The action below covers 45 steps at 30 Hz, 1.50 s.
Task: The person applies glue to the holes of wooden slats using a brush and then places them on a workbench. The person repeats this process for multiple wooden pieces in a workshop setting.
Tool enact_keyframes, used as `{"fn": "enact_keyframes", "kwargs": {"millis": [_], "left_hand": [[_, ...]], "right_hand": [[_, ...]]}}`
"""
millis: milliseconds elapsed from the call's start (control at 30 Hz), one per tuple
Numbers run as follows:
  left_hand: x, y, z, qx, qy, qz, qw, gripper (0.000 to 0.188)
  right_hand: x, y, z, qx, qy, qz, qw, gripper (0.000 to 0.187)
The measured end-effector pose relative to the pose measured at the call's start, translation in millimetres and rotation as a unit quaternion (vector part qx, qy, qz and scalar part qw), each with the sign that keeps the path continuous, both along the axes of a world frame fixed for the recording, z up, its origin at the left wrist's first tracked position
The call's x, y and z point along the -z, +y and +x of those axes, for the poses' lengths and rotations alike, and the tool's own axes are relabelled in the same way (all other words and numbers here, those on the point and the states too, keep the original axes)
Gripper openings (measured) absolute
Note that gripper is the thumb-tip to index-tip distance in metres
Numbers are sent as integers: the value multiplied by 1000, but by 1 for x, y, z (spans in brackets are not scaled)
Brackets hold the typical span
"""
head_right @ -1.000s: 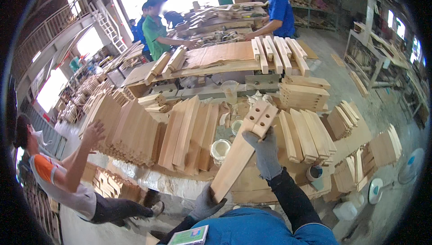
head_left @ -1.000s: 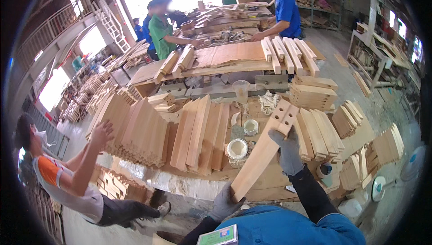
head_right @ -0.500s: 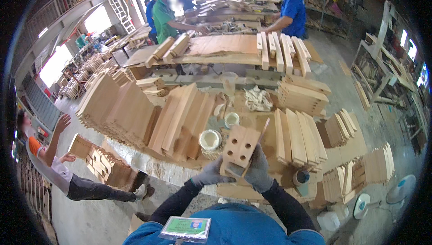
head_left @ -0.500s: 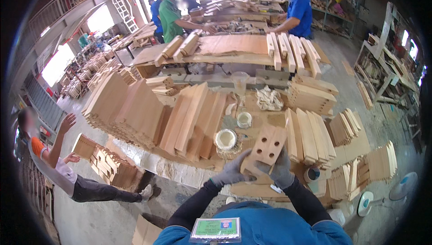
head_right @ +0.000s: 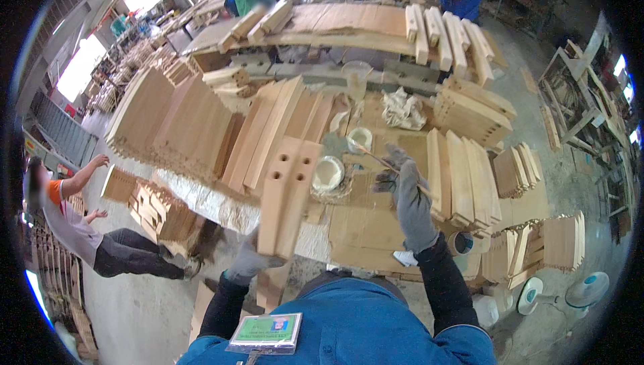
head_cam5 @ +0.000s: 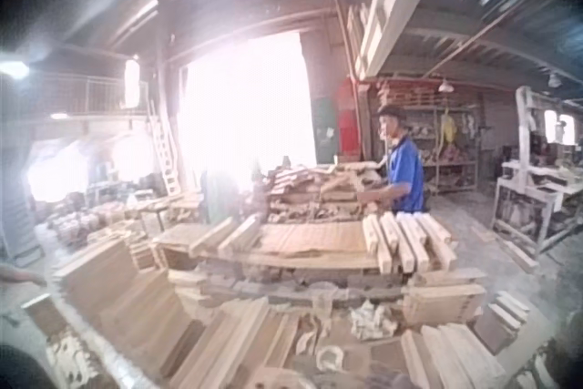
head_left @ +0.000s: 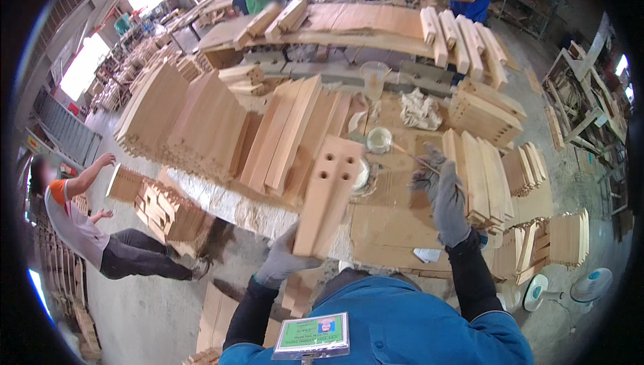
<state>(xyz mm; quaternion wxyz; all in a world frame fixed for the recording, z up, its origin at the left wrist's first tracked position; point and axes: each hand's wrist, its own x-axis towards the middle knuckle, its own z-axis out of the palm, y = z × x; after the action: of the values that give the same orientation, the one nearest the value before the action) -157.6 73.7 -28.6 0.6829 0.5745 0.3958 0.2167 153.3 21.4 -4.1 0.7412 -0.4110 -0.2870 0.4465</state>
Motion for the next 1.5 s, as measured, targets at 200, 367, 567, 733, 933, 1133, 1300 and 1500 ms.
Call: {"fn": "enact_keyframes", "kwargs": {"millis": [200,367,567,733,933,1133,1300,1500], "left_hand": [[26,-20,-65,-81,62,-62,993,85],[44,-26,-86,-78,91,-107,987,86],[36,-17,-86,-49,87,-122,988,87],[37,-12,-87,-55,86,-143,985,89],[33,-2,-84,-28,91,-149,984,93],[35,8,-76,-3,51,-156,986,93],[26,16,-64,34,44,-132,990,94],[11,21,-51,83,42,-121,988,101]], "right_hand": [[76,51,-19,20,-200,-131,971,11],[102,74,-29,53,-371,-145,916,8],[93,75,-40,106,-451,-142,875,9],[108,76,-46,89,-355,-150,918,5],[109,67,-44,143,132,-70,978,7],[142,61,-34,109,272,-105,950,11],[143,61,-35,107,289,-121,943,11],[51,43,-66,151,169,11,974,3]]}}
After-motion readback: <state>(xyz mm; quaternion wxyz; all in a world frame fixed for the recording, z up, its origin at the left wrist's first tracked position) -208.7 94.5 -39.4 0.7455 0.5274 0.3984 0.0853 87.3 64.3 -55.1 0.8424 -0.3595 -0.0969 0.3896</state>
